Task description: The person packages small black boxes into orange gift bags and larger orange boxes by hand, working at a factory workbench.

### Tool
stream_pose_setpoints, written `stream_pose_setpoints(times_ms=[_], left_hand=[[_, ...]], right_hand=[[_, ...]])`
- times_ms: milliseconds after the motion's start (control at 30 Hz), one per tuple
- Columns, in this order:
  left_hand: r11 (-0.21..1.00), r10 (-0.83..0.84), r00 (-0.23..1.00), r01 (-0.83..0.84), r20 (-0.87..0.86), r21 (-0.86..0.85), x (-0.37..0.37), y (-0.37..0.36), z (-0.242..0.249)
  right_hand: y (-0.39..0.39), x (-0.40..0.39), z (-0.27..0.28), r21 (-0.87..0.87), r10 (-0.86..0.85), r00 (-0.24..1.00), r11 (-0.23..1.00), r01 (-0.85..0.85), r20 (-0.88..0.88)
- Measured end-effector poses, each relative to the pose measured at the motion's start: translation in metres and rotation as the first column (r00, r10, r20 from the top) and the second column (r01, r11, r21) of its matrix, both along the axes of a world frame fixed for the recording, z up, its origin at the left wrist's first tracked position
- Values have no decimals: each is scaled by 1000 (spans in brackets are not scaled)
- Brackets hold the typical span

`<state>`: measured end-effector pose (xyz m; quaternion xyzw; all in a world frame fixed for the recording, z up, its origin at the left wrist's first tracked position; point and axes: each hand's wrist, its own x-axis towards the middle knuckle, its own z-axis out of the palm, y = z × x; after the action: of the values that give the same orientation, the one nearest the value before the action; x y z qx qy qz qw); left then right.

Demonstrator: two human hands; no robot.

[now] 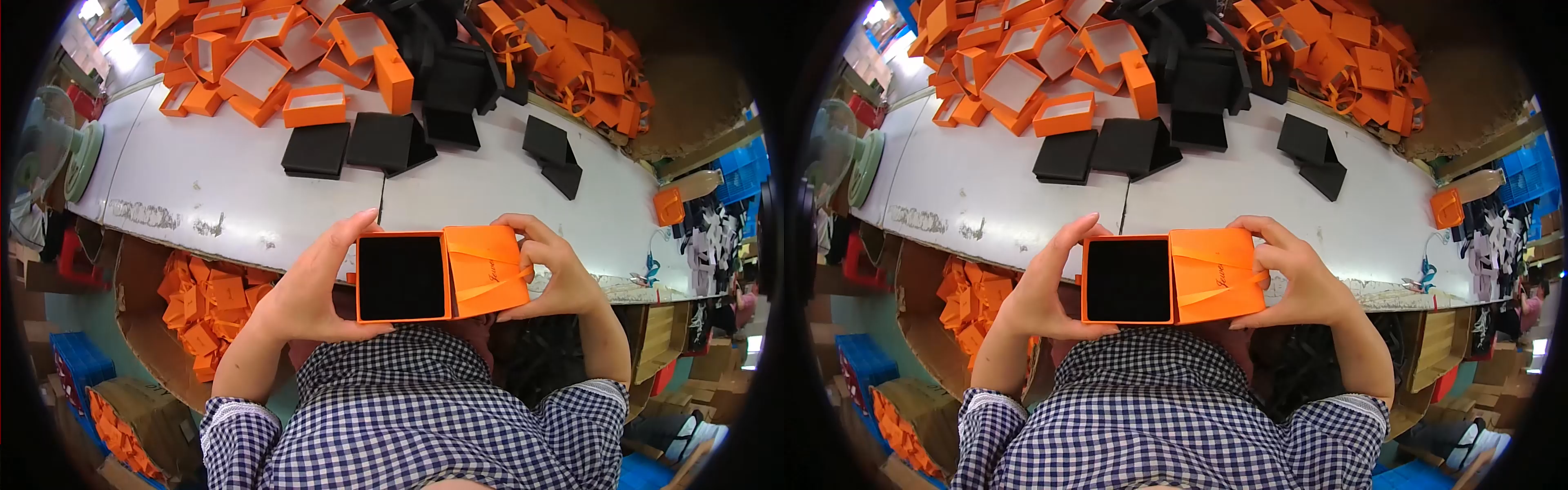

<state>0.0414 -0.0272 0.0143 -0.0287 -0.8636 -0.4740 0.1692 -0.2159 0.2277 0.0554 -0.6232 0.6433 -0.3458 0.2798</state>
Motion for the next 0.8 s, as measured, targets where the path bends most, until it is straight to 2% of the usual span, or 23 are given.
stream_pose_setpoints(times_ms=[100, 167, 233, 300, 367, 433, 500, 600, 667, 733, 767, 800], left_hand=[[999, 22, 1000, -22, -2, -24, 5, 0, 7], [999, 25, 1000, -25, -1, -19, 8, 2, 12], [993, 45, 997, -36, 69, -115, 10, 1, 16], [994, 34, 996, -25, 86, -110, 11, 2, 19], [994, 27, 995, -16, 101, -107, 11, 0, 19], [1000, 1, 999, 0, 46, -15, 12, -2, 14], [1000, 27, 999, -27, 45, -15, 11, -2, 11], [999, 52, 997, -53, 53, 7, 10, -3, 0], [999, 40, 998, -42, 57, 22, 5, 0, -8], [981, -77, 990, 97, -117, 171, -8, 20, -13], [988, -102, 988, 114, -112, 108, -8, 30, -23], [992, -49, 988, 65, -143, 111, -8, 37, -31]], right_hand=[[-4, 6, -5, 50, -60, 997, 997, 62, -41], [-6, 4, -12, -47, -19, 999, 999, 17, -40], [-7, 3, -12, -26, -24, 999, 999, 23, -29], [-8, 4, -11, -5, -27, 999, 1000, 27, -17], [-10, 6, -9, -59, -4, 1000, 998, 2, -30], [-12, 7, -10, -56, 7, 1000, 998, -8, -29], [-14, 12, -10, -52, 20, 999, 998, -22, -28], [-19, 27, -7, -29, -44, 998, 999, 42, -55], [-28, 32, -14, -163, -70, 996, 985, 60, -58], [-37, 43, -19, -122, -11, 1000, 992, 11, 5], [-43, 47, -22, -88, 44, 997, 995, -39, 66], [-50, 48, -28, -170, 64, 994, 984, -48, 88]])
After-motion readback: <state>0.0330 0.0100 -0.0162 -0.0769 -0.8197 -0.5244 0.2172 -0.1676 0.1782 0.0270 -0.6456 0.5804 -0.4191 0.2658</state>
